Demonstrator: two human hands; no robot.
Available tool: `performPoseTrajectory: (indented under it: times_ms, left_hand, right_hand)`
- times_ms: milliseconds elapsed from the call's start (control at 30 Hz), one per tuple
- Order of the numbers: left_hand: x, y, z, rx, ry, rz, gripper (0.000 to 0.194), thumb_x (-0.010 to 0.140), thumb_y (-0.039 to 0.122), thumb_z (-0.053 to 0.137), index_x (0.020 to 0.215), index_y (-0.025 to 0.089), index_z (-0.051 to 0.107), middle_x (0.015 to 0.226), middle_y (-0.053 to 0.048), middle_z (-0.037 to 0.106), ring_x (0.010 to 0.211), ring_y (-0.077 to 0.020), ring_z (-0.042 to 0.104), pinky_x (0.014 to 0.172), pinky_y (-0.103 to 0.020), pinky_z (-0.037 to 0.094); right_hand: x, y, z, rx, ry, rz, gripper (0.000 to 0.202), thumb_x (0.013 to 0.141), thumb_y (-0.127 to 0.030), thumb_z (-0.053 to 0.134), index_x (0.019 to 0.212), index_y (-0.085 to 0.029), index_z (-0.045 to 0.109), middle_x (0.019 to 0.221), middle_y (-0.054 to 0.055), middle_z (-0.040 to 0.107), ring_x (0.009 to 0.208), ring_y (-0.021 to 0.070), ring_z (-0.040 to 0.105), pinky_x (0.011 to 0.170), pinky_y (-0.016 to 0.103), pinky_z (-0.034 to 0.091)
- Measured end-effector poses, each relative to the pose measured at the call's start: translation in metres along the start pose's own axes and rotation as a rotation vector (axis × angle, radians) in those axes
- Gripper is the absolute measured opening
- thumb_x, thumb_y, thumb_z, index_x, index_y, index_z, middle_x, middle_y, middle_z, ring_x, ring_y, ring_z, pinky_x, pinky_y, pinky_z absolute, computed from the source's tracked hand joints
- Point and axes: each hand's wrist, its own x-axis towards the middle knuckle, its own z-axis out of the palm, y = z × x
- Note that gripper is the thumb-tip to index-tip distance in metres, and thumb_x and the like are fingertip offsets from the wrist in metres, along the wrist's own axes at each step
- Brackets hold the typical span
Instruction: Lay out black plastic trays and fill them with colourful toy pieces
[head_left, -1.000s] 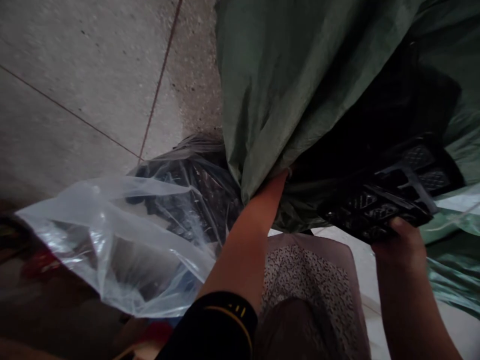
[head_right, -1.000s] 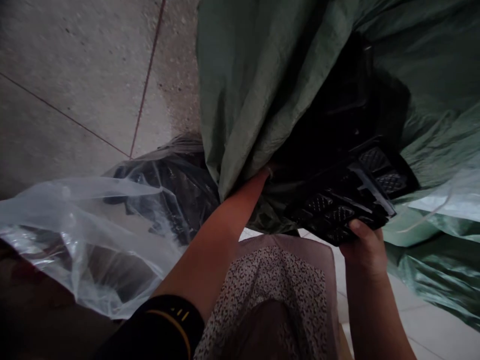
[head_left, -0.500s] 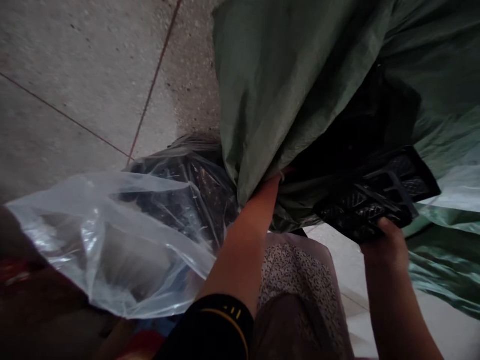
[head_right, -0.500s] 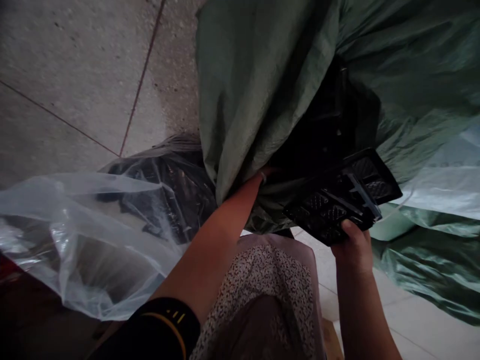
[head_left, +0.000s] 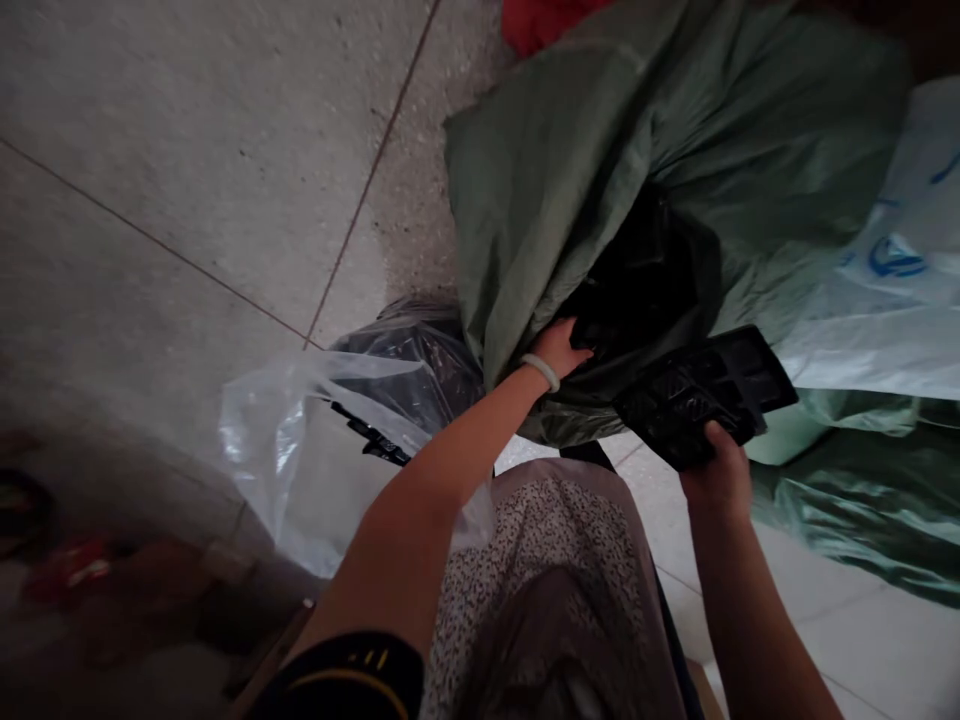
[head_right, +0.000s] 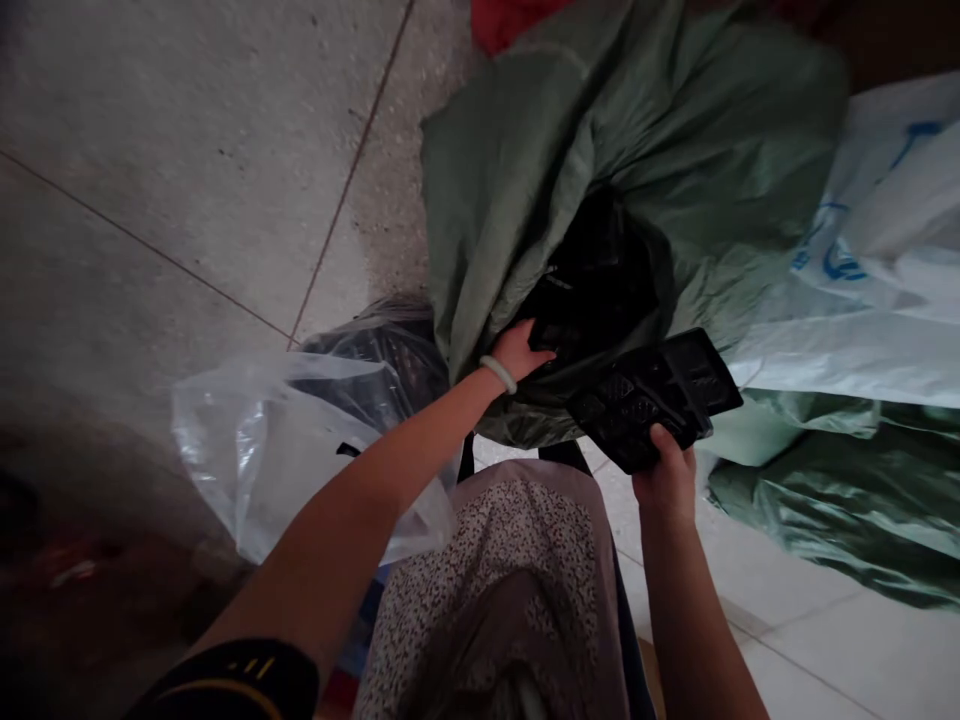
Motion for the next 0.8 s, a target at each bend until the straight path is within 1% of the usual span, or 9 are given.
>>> performPoseTrajectory:
  times_ms: [100, 167, 233, 300, 367, 467, 567, 700, 800]
  left_hand:
    - [-0.062, 0.037, -0.052, -0.132, 0.063, 0.177, 0.056, 0.060, 0.022, 0.084, 0.112, 0.014, 0.063, 0.112, -0.008, 0.067, 0.108, -0.0241, 0.062, 0.102, -0.038, 0.047]
    - [-0.115, 0.043, -0.095, -0.311, 0.227, 0.149, 0.058, 0.057, 0.031, 0.086, 0.109, 0.017, 0.064, 0.107, -0.006, 0.069, 0.102, -0.0225, 0.064, 0.098, -0.038, 0.050]
    - [-0.173, 0.031, -0.138, -0.488, 0.503, 0.004, 0.054, 0.055, 0.039, 0.087, 0.100, 0.017, 0.067, 0.098, -0.005, 0.071, 0.093, -0.0216, 0.066, 0.091, -0.038, 0.054]
    - [-0.233, 0.005, -0.175, -0.604, 0.792, -0.167, 0.052, 0.051, 0.040, 0.087, 0.092, 0.016, 0.067, 0.092, -0.005, 0.072, 0.087, -0.0213, 0.067, 0.086, -0.038, 0.055]
    - [-0.288, -0.029, -0.200, -0.650, 0.951, -0.333, 0.055, 0.046, 0.035, 0.089, 0.093, 0.015, 0.067, 0.091, -0.004, 0.072, 0.086, -0.0211, 0.067, 0.085, -0.038, 0.054]
    - [-0.340, -0.082, -0.211, -0.734, 0.939, -0.560, 0.062, 0.040, 0.028, 0.089, 0.095, 0.014, 0.065, 0.089, -0.004, 0.071, 0.086, -0.0208, 0.066, 0.086, -0.037, 0.052]
    - [-0.352, -0.123, -0.202, -0.857, 0.923, -0.665, 0.063, 0.039, 0.032, 0.087, 0.095, 0.012, 0.063, 0.088, -0.006, 0.070, 0.089, -0.0232, 0.065, 0.087, -0.039, 0.051]
    - [-0.348, -0.157, -0.187, -0.905, 0.883, -0.700, 0.064, 0.057, 0.039, 0.079, 0.114, 0.018, 0.059, 0.122, -0.013, 0.062, 0.113, -0.0276, 0.060, 0.093, -0.044, 0.048]
    - [-0.351, -0.166, -0.178, -0.794, 0.872, -0.707, 0.066, 0.065, 0.036, 0.077, 0.126, 0.025, 0.052, 0.147, -0.009, 0.042, 0.137, -0.0276, 0.038, 0.109, -0.043, 0.035]
  right_hand:
    - [-0.028, -0.028, -0.003, 0.015, 0.011, -0.061, 0.049, 0.063, -0.031, 0.072, 0.110, -0.022, 0.064, 0.110, 0.001, 0.068, 0.108, 0.0199, 0.063, 0.108, 0.050, 0.040]
    - [-0.054, -0.043, -0.004, -0.016, -0.014, -0.100, 0.049, 0.060, -0.029, 0.073, 0.107, -0.022, 0.065, 0.106, 0.000, 0.069, 0.104, 0.0207, 0.064, 0.107, 0.052, 0.041]
    - [-0.083, -0.048, 0.001, -0.086, -0.102, -0.099, 0.049, 0.055, -0.028, 0.077, 0.102, -0.021, 0.065, 0.102, 0.001, 0.070, 0.099, 0.0225, 0.066, 0.102, 0.053, 0.045]
    - [-0.114, -0.039, 0.012, -0.220, -0.254, -0.036, 0.051, 0.051, -0.029, 0.081, 0.099, -0.020, 0.064, 0.096, 0.002, 0.070, 0.091, 0.0237, 0.068, 0.094, 0.052, 0.051]
    - [-0.150, -0.019, 0.035, -0.406, -0.478, 0.051, 0.059, 0.049, -0.031, 0.084, 0.103, -0.022, 0.062, 0.093, 0.003, 0.071, 0.087, 0.0243, 0.068, 0.089, 0.050, 0.054]
    - [-0.203, 0.026, 0.084, -0.631, -0.940, 0.104, 0.079, 0.055, -0.033, 0.082, 0.127, -0.030, 0.049, 0.114, 0.004, 0.068, 0.105, 0.0256, 0.065, 0.097, 0.046, 0.052]
    - [-0.236, 0.080, 0.135, -0.889, -1.254, -0.010, 0.090, 0.063, -0.029, 0.074, 0.143, -0.023, 0.034, 0.134, 0.011, 0.056, 0.124, 0.0263, 0.055, 0.108, 0.043, 0.043]
    - [-0.231, 0.135, 0.173, -1.193, -1.253, -0.140, 0.093, 0.068, -0.022, 0.068, 0.149, -0.012, 0.024, 0.150, 0.020, 0.036, 0.141, 0.0309, 0.031, 0.118, 0.045, 0.026]
    - [-0.212, 0.138, 0.175, -1.345, -1.176, -0.285, 0.095, 0.072, -0.026, 0.070, 0.152, -0.012, 0.021, 0.158, 0.019, 0.017, 0.148, 0.0356, 0.009, 0.119, 0.052, 0.014]
